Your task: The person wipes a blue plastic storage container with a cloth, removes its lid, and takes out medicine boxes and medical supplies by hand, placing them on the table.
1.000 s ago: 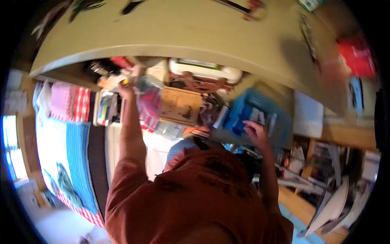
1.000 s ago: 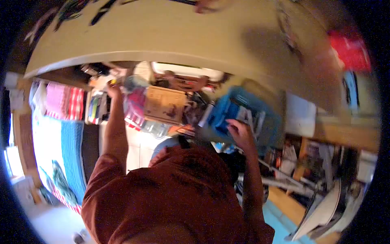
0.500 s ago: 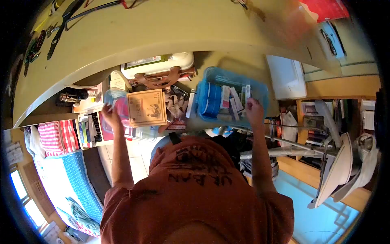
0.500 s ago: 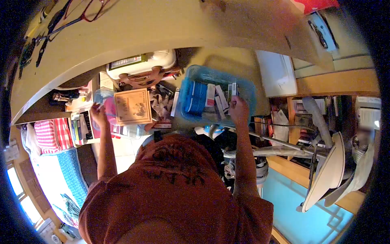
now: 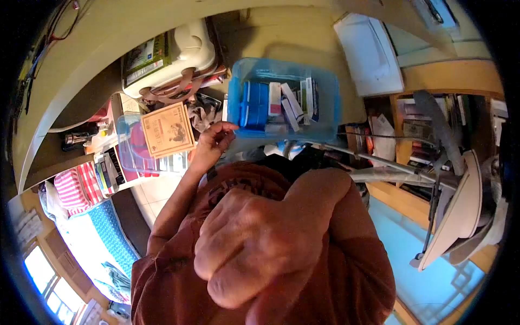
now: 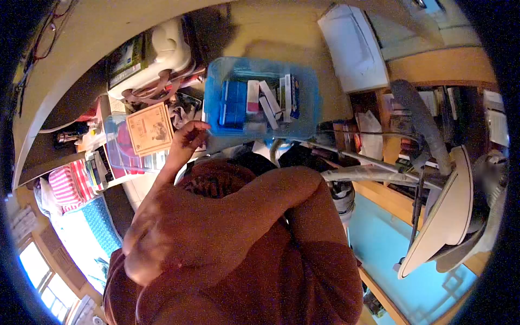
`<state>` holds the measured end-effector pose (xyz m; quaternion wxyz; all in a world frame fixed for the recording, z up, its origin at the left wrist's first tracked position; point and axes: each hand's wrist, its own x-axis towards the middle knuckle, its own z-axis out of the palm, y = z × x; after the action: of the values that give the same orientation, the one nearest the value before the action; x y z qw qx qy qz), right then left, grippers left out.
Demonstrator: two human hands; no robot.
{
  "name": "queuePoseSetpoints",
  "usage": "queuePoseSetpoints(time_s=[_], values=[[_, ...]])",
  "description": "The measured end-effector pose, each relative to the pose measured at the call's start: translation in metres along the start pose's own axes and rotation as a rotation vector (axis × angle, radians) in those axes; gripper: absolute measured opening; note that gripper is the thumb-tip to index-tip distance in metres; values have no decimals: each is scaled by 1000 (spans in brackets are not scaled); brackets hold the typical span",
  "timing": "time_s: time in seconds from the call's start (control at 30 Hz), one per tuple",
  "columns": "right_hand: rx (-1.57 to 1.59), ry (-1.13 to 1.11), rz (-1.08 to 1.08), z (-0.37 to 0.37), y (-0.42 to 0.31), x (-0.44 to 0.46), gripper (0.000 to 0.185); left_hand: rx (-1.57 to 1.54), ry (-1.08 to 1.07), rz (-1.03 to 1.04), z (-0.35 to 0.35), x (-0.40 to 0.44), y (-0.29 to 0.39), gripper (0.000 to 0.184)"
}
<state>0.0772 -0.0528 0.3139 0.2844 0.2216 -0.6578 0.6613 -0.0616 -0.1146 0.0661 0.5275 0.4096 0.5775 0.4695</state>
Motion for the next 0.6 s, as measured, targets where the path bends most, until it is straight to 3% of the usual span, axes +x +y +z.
queuePoseSetpoints(time_s=[0.07,0.37,0.53,0.6], values=[[220,183,-110,6,-4,1,50,19,-18,12,11,7,4,21],[55,249,-189,-27,-25,-32,50,106,-96,-65,49,35,15,21],[68,258,-128,-37,-39,-42,53,211,-308,163,95,97,13,23],[127,282,-104,-35,-43,-48,52,321,-294,158,124,129,9,21]])
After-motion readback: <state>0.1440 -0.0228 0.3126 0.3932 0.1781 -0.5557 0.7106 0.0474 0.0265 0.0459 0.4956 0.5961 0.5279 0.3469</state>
